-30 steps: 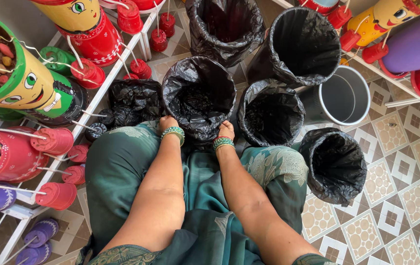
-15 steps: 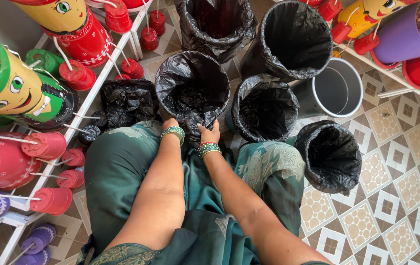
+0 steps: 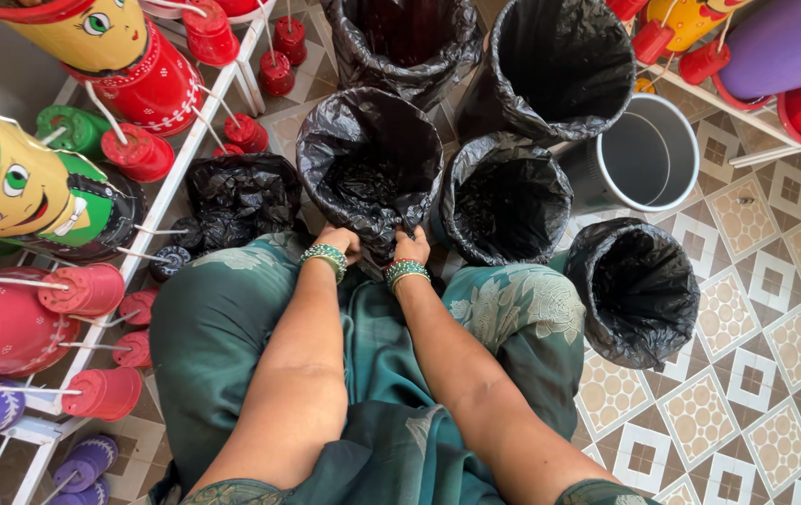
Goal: The person sits on the floor and lines several small planters with black plastic bags. They open each bag, place it inside a planter, and adjust the edges to fit neatly.
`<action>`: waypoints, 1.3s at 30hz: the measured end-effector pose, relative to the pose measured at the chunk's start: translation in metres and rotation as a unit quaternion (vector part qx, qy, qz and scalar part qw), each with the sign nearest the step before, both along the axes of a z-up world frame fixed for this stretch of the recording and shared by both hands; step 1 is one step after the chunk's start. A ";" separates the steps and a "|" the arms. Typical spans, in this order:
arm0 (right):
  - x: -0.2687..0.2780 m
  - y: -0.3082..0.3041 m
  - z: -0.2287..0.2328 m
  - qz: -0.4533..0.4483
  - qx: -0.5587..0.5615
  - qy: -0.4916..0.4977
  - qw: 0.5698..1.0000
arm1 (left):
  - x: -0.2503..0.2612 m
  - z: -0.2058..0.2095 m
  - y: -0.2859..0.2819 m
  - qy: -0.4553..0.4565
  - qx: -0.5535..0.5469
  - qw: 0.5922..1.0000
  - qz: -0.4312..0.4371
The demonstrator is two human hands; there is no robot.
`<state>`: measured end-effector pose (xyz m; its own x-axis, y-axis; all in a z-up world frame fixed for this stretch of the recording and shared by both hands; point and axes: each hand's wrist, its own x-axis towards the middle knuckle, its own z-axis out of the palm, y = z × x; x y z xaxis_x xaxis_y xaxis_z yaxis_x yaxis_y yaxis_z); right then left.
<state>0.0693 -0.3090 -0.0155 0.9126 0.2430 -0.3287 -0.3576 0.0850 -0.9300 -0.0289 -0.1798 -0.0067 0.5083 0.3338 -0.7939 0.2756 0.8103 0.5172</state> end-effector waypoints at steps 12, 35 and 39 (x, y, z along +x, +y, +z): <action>-0.003 -0.001 0.001 0.052 -0.271 -0.062 0.959 | 0.000 -0.004 -0.009 -0.047 -0.005 0.993 -0.108; 0.011 -0.012 0.004 -0.014 -0.158 0.194 0.968 | 0.006 -0.030 -0.007 0.061 -0.017 0.998 -0.020; 0.014 -0.014 -0.002 0.008 -0.062 0.190 0.980 | 0.009 -0.033 -0.005 0.181 0.195 0.953 -0.148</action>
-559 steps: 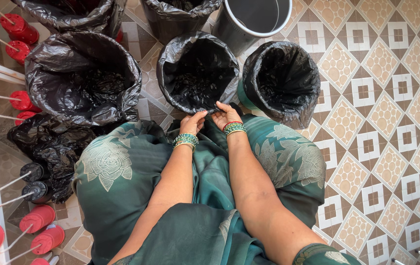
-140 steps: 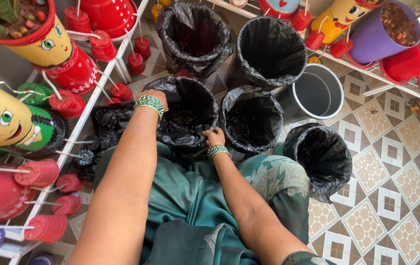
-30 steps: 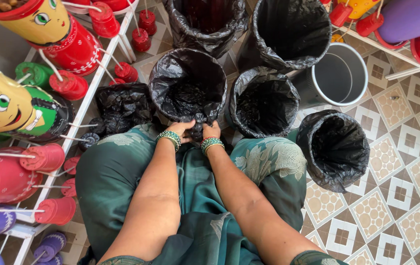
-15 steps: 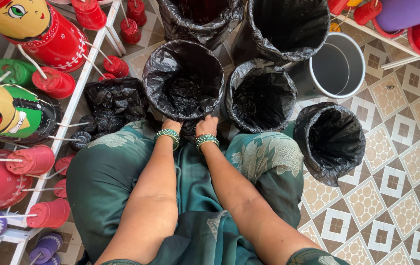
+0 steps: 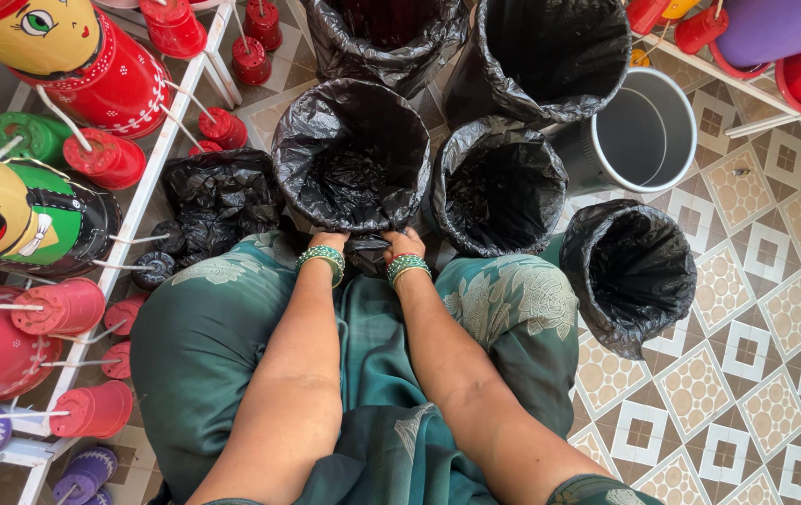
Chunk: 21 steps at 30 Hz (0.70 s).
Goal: The person sits on the floor and lines several small planters with black plastic bags. They open each bag, place it inside a planter, and adjust the edges to fit neatly.
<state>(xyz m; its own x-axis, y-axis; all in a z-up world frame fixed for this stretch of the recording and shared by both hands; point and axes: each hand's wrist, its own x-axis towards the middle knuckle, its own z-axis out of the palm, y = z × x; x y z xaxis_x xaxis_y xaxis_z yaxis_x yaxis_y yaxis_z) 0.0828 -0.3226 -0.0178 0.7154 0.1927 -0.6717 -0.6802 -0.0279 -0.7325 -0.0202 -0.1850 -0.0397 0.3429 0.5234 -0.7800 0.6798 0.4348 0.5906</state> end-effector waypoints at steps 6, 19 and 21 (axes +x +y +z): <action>0.019 0.003 0.017 -0.106 0.248 0.188 0.944 | 0.005 0.006 0.010 -0.243 -0.330 0.828 0.383; 0.016 0.012 0.021 -0.178 0.240 0.136 0.945 | -0.009 0.060 0.012 -0.248 -0.246 0.819 0.455; 0.016 0.016 0.015 -0.195 0.252 0.158 0.934 | -0.007 0.047 0.016 -0.248 -0.244 0.816 0.461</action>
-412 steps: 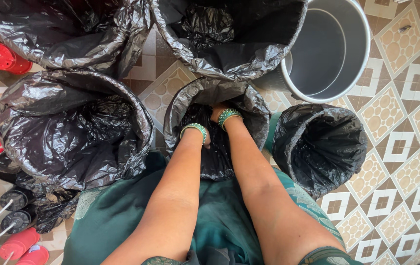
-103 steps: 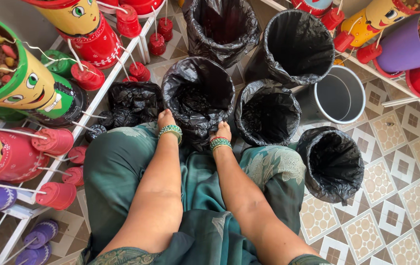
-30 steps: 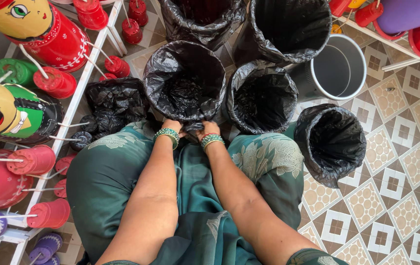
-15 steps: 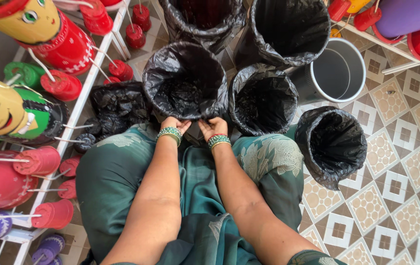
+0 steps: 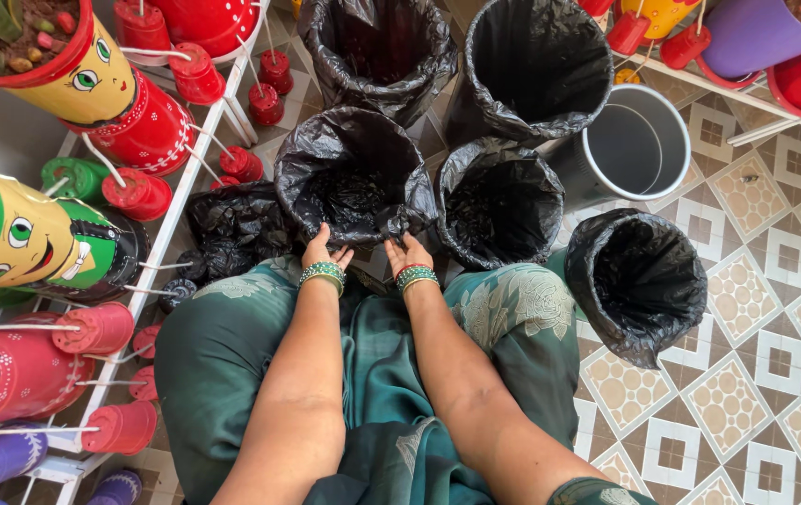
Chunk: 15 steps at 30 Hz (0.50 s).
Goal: The person sits on the floor and lines several small planters with black plastic bags. They open each bag, place it inside a planter, and adjust the edges to fit neatly.
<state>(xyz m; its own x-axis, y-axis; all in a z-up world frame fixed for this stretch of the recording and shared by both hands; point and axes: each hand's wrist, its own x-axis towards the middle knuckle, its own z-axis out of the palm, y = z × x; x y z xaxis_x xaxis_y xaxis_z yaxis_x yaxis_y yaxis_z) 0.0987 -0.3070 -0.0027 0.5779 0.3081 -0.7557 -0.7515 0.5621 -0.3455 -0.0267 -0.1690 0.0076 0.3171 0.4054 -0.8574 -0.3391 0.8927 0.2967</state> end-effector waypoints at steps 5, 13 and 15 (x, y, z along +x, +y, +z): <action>-0.004 0.004 -0.007 0.008 -0.054 -0.043 0.998 | 0.004 -0.027 0.002 0.006 -0.010 1.000 -0.011; -0.002 0.010 0.013 -0.037 0.053 -0.048 0.997 | 0.004 -0.036 0.005 -0.013 -0.007 1.000 -0.027; 0.001 0.011 0.022 -0.012 0.004 -0.033 0.999 | 0.005 -0.034 0.005 -0.022 -0.012 0.999 -0.027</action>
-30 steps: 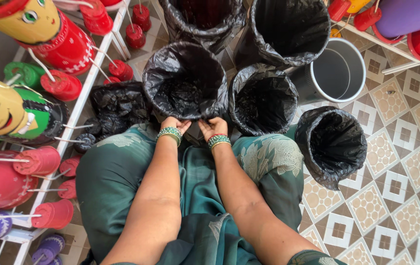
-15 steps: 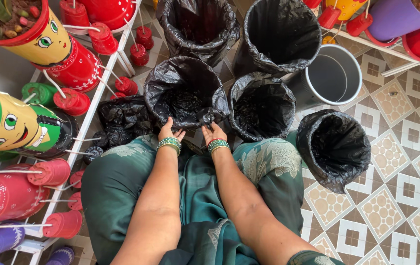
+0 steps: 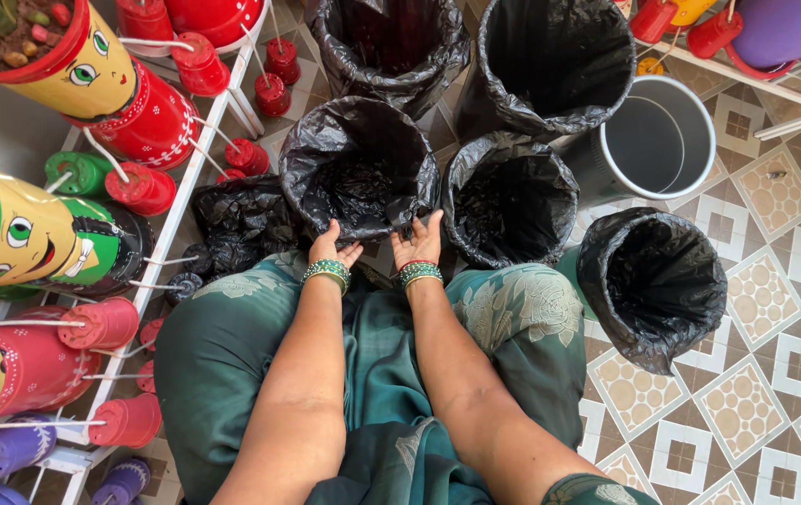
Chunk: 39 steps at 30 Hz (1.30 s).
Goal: The person sits on the floor and lines several small planters with black plastic bags. They open each bag, place it inside a planter, and adjust the edges to fit neatly.
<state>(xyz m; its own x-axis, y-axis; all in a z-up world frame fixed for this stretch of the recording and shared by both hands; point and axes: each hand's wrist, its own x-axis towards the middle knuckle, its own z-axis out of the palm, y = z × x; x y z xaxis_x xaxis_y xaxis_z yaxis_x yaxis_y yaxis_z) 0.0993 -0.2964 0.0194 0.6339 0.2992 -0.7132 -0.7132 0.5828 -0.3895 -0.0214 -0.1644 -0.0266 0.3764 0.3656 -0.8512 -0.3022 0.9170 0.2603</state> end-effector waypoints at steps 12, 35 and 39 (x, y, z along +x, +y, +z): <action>0.023 -0.007 -0.039 -0.059 -0.029 -0.025 0.998 | -0.003 0.020 -0.001 -0.005 -0.008 1.000 0.007; 0.026 0.006 -0.038 0.021 0.008 -0.092 0.995 | -0.009 0.001 0.008 -0.015 0.004 1.000 -0.018; 0.024 0.003 -0.013 0.018 0.033 -0.057 0.998 | -0.009 0.000 0.006 -0.015 0.003 1.000 -0.017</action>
